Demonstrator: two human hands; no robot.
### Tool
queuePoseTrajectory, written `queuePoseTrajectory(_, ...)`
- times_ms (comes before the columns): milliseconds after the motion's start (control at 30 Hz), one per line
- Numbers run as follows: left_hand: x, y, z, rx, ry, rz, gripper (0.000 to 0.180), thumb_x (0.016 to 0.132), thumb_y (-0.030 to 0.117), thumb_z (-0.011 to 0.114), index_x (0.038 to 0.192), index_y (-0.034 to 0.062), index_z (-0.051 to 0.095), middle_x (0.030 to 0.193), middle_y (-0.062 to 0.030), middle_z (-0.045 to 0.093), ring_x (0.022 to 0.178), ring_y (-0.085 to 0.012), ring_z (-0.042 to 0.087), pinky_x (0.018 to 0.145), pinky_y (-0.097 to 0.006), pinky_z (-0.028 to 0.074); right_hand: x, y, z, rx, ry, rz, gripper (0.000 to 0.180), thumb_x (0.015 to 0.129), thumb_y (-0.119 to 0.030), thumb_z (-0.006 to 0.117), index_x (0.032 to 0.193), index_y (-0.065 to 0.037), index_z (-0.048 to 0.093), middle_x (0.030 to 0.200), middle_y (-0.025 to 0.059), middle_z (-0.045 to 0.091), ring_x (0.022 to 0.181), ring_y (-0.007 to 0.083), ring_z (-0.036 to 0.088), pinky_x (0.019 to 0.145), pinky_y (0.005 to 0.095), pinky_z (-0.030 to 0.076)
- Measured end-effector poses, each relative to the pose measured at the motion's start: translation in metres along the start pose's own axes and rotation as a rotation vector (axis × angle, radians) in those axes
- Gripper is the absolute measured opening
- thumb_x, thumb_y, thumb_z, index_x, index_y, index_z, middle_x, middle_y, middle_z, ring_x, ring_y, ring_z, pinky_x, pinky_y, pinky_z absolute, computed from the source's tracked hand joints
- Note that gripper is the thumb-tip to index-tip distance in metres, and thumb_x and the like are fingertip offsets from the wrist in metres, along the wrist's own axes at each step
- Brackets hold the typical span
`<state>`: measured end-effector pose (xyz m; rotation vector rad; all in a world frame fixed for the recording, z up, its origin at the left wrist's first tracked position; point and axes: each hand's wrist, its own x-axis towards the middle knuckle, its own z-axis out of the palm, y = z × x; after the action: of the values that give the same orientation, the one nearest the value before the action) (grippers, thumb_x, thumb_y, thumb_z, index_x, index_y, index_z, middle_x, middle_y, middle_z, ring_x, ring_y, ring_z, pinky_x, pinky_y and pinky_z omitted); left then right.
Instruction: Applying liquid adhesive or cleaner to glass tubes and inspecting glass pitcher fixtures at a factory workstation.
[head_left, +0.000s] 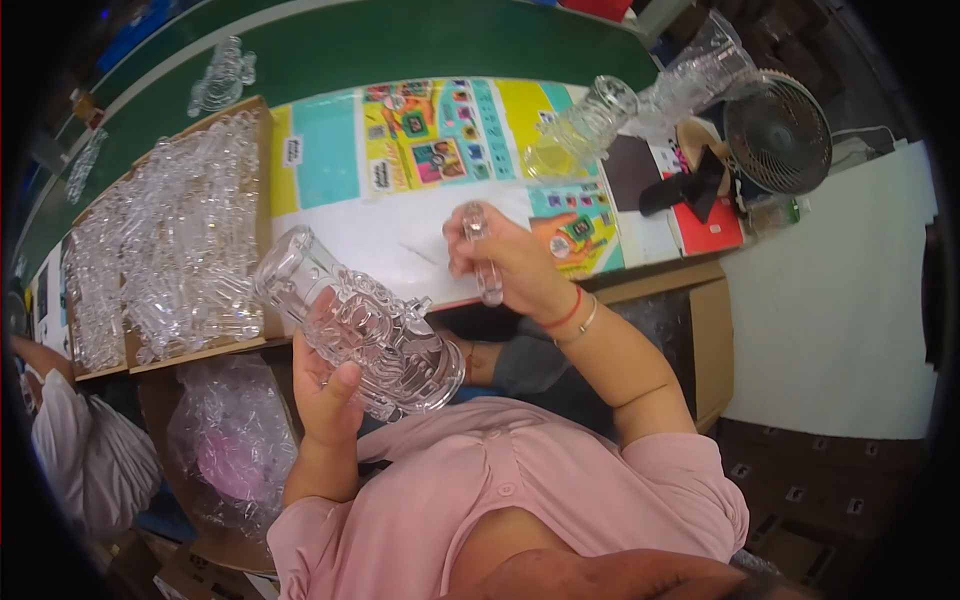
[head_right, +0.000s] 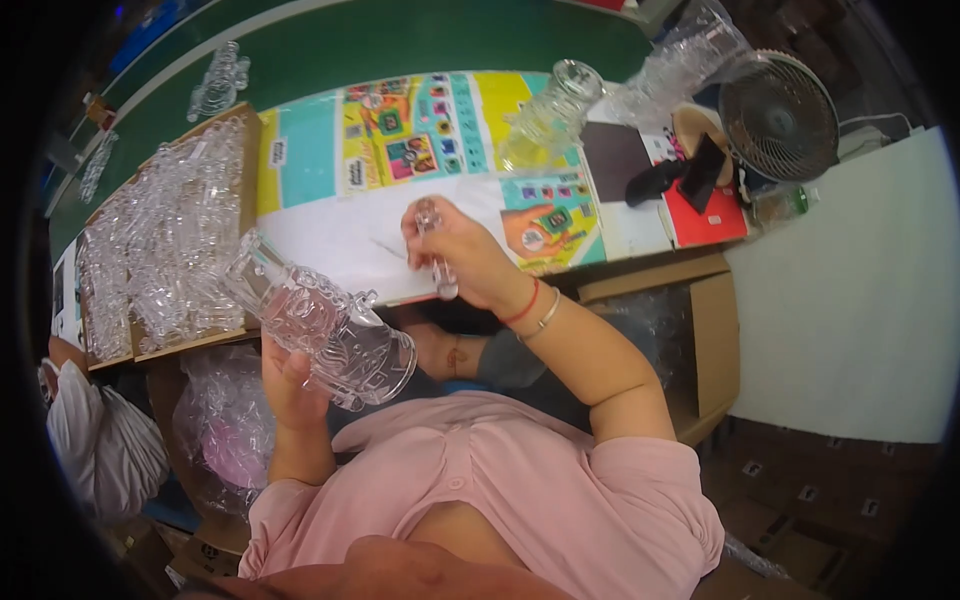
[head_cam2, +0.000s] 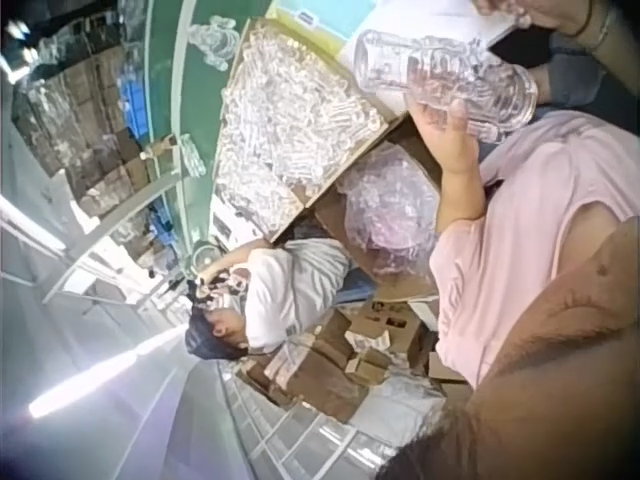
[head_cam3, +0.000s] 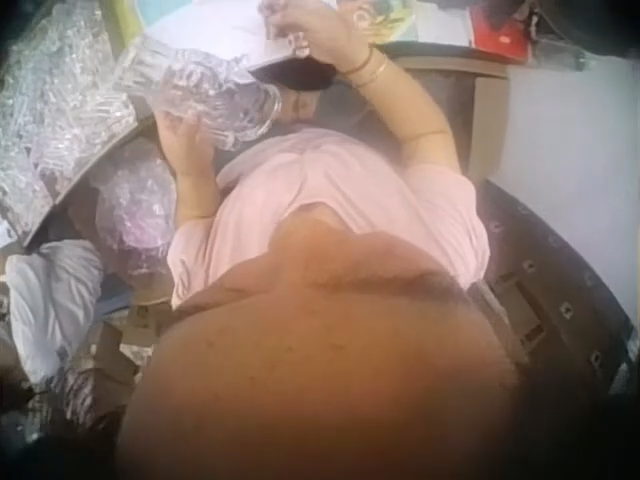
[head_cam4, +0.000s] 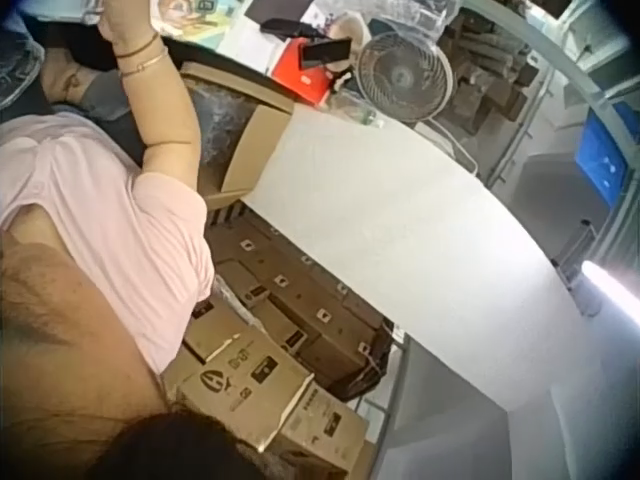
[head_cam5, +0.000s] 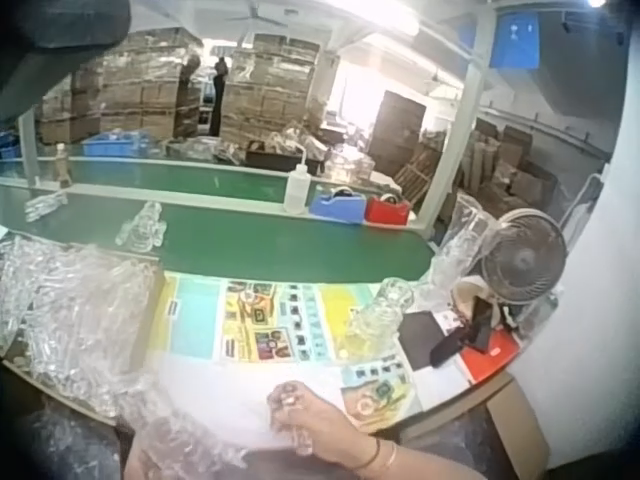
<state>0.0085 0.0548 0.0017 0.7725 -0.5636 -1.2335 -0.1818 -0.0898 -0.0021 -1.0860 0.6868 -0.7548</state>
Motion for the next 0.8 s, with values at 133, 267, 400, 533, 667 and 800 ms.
queuePoseTrajectory(133,-0.005,-0.003,0.023,0.005,-0.067,-0.171,0.082,0.070,0.031,0.073,0.130,-0.0041,0.028,0.120,-0.0152,0.047,0.108,-0.0250,0.050,0.093,-0.038,0.040,-0.061,-0.002,-0.002,0.472,-0.084,0.153,0.031,0.091,-0.022,0.045,0.115,-0.003,0.043,0.089,0.0066,0.048,0.066,0.0109,0.044,0.053,0.0228,0.038)
queuePoseTrajectory(267,-0.006,-0.015,0.038,-0.022,-0.146,-0.286,0.084,0.069,0.026,0.074,0.131,-0.0047,0.026,0.123,-0.0169,0.045,0.111,-0.0266,0.048,0.095,-0.039,0.039,-0.089,-0.006,-0.002,0.414,-0.071,0.142,0.064,0.094,-0.049,0.022,0.122,0.005,0.041,0.087,0.0043,0.046,0.064,0.0091,0.043,0.054,0.0226,0.039)
queuePoseTrajectory(400,-0.012,-0.022,0.051,-0.028,-0.185,-0.309,0.084,0.069,0.020,0.074,0.133,-0.0047,0.024,0.126,-0.0179,0.041,0.115,-0.0282,0.045,0.098,-0.040,0.036,-0.109,-0.010,0.003,0.224,0.039,0.124,0.059,0.095,-0.045,0.025,0.118,0.005,0.045,0.087,0.0040,0.044,0.067,0.0081,0.044,0.059,0.0211,0.040)
queuePoseTrajectory(533,-0.017,-0.024,0.058,0.053,-0.190,-0.286,0.083,0.069,0.019,0.074,0.132,-0.0044,0.026,0.125,-0.0169,0.043,0.115,-0.0267,0.046,0.097,-0.039,0.036,-0.119,-0.010,0.005,0.223,0.044,0.056,0.055,0.096,-0.041,0.025,0.117,0.005,0.046,0.089,0.0045,0.043,0.070,0.0080,0.044,0.061,0.0203,0.040)
queuePoseTrajectory(667,-0.020,-0.023,0.065,0.099,-0.218,-0.272,0.081,0.070,0.019,0.074,0.132,-0.0041,0.027,0.124,-0.0164,0.045,0.114,-0.0260,0.047,0.097,-0.037,0.037,-0.126,-0.007,0.004,0.047,0.066,-0.066,0.051,0.097,-0.037,0.025,0.116,0.005,0.047,0.091,0.0053,0.043,0.075,0.0093,0.044,0.066,0.0218,0.039)
queuePoseTrajectory(800,-0.022,-0.022,0.066,0.151,-0.228,-0.268,0.082,0.069,0.021,0.075,0.131,-0.0033,0.029,0.123,-0.0156,0.046,0.113,-0.0252,0.048,0.096,-0.037,0.037,-0.131,-0.011,0.004,-0.349,0.105,-0.295,0.047,0.097,-0.032,0.025,0.115,0.006,0.048,0.091,0.0081,0.047,0.080,0.0136,0.045,0.073,0.0257,0.038)
